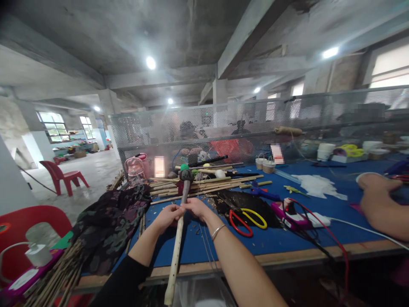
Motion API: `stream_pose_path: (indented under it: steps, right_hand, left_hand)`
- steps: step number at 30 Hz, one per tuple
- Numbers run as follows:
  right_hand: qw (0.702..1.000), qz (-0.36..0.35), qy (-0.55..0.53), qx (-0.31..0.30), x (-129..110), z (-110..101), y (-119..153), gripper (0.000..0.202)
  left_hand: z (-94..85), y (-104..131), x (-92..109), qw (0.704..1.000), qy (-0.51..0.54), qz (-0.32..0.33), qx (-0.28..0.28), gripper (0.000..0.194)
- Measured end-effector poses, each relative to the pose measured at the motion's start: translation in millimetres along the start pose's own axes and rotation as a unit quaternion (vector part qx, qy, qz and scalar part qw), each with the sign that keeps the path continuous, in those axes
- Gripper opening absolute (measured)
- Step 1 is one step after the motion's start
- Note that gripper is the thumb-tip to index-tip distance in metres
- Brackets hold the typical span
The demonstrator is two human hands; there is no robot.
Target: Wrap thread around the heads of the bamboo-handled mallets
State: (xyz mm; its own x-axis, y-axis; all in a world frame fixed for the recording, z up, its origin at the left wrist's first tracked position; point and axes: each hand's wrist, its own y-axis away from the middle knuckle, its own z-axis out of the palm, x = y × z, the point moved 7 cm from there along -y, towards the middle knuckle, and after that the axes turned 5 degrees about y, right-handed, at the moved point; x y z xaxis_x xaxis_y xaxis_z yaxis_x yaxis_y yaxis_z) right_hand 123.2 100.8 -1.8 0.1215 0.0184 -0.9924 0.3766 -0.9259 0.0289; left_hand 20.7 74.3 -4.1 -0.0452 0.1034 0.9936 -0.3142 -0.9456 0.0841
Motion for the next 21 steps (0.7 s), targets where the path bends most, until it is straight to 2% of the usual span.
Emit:
stream_pose_path:
  steps: [3, 6, 9, 13, 16, 21]
  right_hand:
    - [1.000, -0.001, 0.000, -0.007, -1.4, 1.8, 0.0, 0.029]
    - [1.000, -0.007, -0.022, -0.008, -4.1, 2.7, 0.3, 0.033]
    - [0.997, -0.017, -0.071, -0.022, -7.9, 5.2, 1.4, 0.035]
    - [0.996, -0.017, -0.077, -0.030, -10.2, 8.1, 3.2, 0.034]
    - [0.999, -0.013, -0.034, -0.009, -9.5, 6.3, 3.6, 0.030]
    - [1.000, -0.015, 0.013, 0.019, -8.2, 2.2, 3.1, 0.025]
  left_hand:
    - [0.6, -1.1, 0.5, 1.000, -0.019, 0.010, -0.005, 0.044]
    - [0.0, -1.7, 3.4, 1.000, 0.005, 0.024, -0.003, 0.044]
    - [5.4, -1.1, 5.9, 0.996, 0.073, 0.026, -0.042, 0.041]
    - [13.4, 0.9, 2.0, 0.989, 0.113, -0.012, -0.093, 0.035]
    - [11.6, 0.7, -4.4, 0.993, 0.078, -0.035, -0.075, 0.033]
    - [1.9, -2.1, -7.2, 1.000, 0.008, -0.022, -0.020, 0.041]
